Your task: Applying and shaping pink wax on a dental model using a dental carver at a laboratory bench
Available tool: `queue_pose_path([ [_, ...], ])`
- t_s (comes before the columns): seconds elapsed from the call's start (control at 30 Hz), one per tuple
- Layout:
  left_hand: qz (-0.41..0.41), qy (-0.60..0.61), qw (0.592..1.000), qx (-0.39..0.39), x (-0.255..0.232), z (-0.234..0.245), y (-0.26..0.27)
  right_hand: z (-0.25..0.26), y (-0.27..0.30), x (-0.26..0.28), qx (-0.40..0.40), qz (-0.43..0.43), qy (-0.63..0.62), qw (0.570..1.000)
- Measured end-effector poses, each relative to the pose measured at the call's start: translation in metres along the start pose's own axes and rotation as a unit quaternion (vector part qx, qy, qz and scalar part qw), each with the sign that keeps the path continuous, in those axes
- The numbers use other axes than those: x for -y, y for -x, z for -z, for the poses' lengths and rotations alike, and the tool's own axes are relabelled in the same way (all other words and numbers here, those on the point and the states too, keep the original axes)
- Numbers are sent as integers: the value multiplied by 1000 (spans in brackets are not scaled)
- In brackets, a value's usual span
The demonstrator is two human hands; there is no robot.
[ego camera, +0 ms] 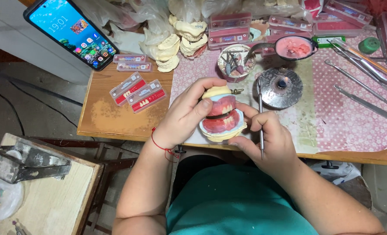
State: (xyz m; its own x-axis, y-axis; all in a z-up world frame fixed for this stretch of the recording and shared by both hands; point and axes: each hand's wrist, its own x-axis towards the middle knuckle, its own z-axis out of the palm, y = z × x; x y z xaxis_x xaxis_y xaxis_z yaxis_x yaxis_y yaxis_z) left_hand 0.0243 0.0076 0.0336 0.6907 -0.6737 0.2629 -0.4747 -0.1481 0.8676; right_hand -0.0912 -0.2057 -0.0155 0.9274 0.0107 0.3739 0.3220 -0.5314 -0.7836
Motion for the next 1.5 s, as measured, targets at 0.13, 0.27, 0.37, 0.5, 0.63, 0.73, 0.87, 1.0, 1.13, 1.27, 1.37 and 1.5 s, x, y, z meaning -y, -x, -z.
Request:
queue_pose_path([
  [0.13, 38, 65, 996, -37, -4, -3, -6, -1, -1, -1, -3, 9, -8, 1000],
  [0.27, 89, 98, 984, -115, -7, -8, -18, -1, -1, 0, -10, 31, -7, 999],
  [0.37, 103, 85, 979, -154, -4, -11, -22, -1, 0, 0, -4, 10, -2, 1000],
  [0.5, 82, 98, 981, -146, 6, -13, -12, -1, -1, 0, -3, 24, -6, 1000],
  [0.63, 5, 47, 973, -225, 1, -14, 2, 0, 0, 0, 2, 20, -6, 1000],
  [0.73, -67, -49, 954, -287, -8, -15, 17, 0, 0, -1, 6, 6, -12, 1000],
  [0.87, -94, -84, 974, -191, -17, -20, 34, 0, 0, -1, 4, -1, -26, 1000],
  [1.0, -70, -111, 987, -95, -15, -22, 35, 0, 0, -1, 6, -31, -29, 999],
  [1.13, -32, -55, 970, -233, 0, -16, 32, 3, -4, 0, 16, -53, -44, 998],
  [1.27, 88, -6, 983, -159, 1, -1, 1, 5, -4, 1, 29, -81, -60, 995],
  [1.37, 112, 4, 983, -145, 16, -7, -13, 4, -4, 2, 24, -76, -70, 994],
  [1.5, 45, -86, 980, -173, 3, -8, -8, 3, -3, 2, 26, -71, -64, 995],
])
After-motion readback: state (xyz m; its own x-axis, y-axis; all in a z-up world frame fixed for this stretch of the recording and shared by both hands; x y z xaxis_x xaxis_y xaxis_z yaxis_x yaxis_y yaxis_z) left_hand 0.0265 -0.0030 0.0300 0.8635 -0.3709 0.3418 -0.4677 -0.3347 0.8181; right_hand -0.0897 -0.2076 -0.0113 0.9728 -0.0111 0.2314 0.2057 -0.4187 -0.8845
